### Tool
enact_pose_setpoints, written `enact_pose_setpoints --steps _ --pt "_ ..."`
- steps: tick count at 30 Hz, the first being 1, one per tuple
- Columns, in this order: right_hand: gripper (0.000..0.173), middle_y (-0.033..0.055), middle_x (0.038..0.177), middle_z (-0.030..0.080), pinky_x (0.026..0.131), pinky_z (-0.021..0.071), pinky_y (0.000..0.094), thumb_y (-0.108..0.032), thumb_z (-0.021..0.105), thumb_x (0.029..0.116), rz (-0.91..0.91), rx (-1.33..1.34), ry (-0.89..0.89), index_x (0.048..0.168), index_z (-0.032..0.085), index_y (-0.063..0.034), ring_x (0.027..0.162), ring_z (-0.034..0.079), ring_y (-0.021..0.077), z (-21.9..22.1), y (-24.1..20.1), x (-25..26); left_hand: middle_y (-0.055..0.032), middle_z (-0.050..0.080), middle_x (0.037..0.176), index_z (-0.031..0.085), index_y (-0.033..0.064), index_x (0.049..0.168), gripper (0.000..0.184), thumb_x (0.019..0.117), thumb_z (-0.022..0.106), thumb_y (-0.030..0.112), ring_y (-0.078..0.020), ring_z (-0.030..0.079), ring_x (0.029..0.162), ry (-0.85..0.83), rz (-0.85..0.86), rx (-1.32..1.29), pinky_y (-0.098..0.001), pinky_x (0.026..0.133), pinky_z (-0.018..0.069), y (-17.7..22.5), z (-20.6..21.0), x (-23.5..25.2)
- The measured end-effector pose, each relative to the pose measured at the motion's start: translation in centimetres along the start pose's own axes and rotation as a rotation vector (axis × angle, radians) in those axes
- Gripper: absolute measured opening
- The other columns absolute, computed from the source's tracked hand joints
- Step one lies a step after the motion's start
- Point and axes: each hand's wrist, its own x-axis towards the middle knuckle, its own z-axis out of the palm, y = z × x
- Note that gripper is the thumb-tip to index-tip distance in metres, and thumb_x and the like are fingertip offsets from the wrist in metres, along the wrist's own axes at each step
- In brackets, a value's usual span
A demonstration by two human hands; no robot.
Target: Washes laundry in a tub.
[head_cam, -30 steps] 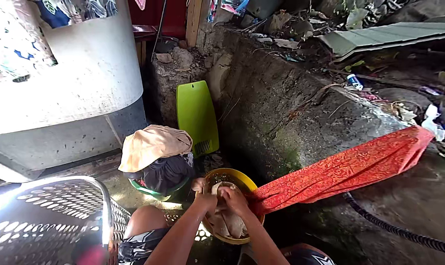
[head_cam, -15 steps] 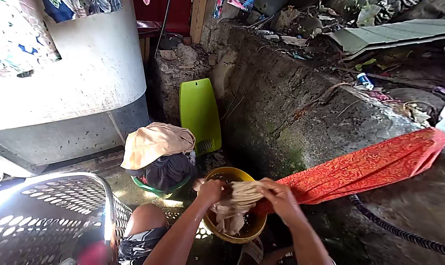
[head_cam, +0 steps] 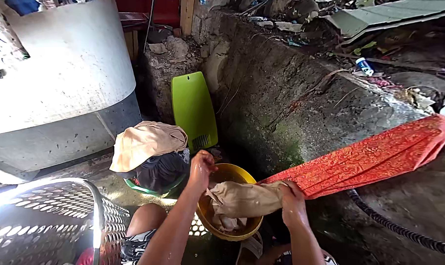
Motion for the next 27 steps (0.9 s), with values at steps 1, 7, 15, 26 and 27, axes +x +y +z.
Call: enact_pose_setpoints --steps 1,7,15,26,27 --pt "0.027 0.0242 0.115 0.063 0.097 0.049 0.0444 -0.004 0.047 0.1015 0.004 -0.08 -0.078 0.118 0.061 0.0126 0.108 0.061 0.0254 0.7 0.6 0.1 0.0016 0.053 0.07 0.05 0.0099 0.084 0.032 0.1094 0.03 0.01 -0.011 0.056 0.065 0.019 0.039 0.147 -0.0281 0.064 0.0526 -0.3 -0.5 0.6" --pt "0.02 -0.0007 0.095 0.066 0.082 0.0566 0.0252 -0.007 0.049 0.0977 -0.237 0.326 -0.207 0.109 0.062 0.0031 0.088 0.064 0.0022 4.2 -1.7 -0.4 -0.0217 0.06 0.142 0.053 0.0025 0.146 0.057 0.0976 0.068 0.029 -0.0408 0.053 0.135 -0.486 -0.086 1.139 -0.066 0.112 0.0386 -7.1 -2.5 1.4" --pt "0.056 0.0281 0.148 0.051 0.113 0.0414 0.0549 -0.031 0.057 0.1043 -0.053 -0.481 -0.508 0.148 0.048 0.0034 0.134 0.053 0.0414 4.0 0.4 1.2 -0.0301 0.066 0.119 0.069 -0.0071 0.109 0.032 0.1008 0.061 0.022 -0.0472 0.061 0.118 -0.884 -0.395 1.77 -0.0706 0.096 0.0443 -3.2 0.5 -0.2" --pt "0.021 0.0109 0.099 0.065 0.081 0.0558 0.0325 0.002 0.044 0.1018 0.232 0.444 -0.082 0.111 0.061 0.0071 0.091 0.064 0.0139 8.3 1.0 -1.6 -0.0274 0.064 0.128 0.066 -0.0041 0.12 0.053 0.0936 0.072 0.041 -0.0449 0.059 0.123 -0.811 -0.553 1.923 -0.0723 0.096 0.0438 -4.0 -0.7 -0.3" --pt "0.025 0.0101 0.103 0.065 0.083 0.0572 0.0335 -0.001 0.039 0.1041 0.295 0.636 -0.059 0.118 0.058 0.0055 0.094 0.065 0.0133 8.1 0.3 -1.8 -0.0277 0.064 0.127 0.067 -0.0046 0.118 0.055 0.0944 0.07 0.045 -0.0448 0.06 0.122 -0.764 -0.543 1.902 -0.072 0.095 0.0438 -3.4 -0.6 -0.4"
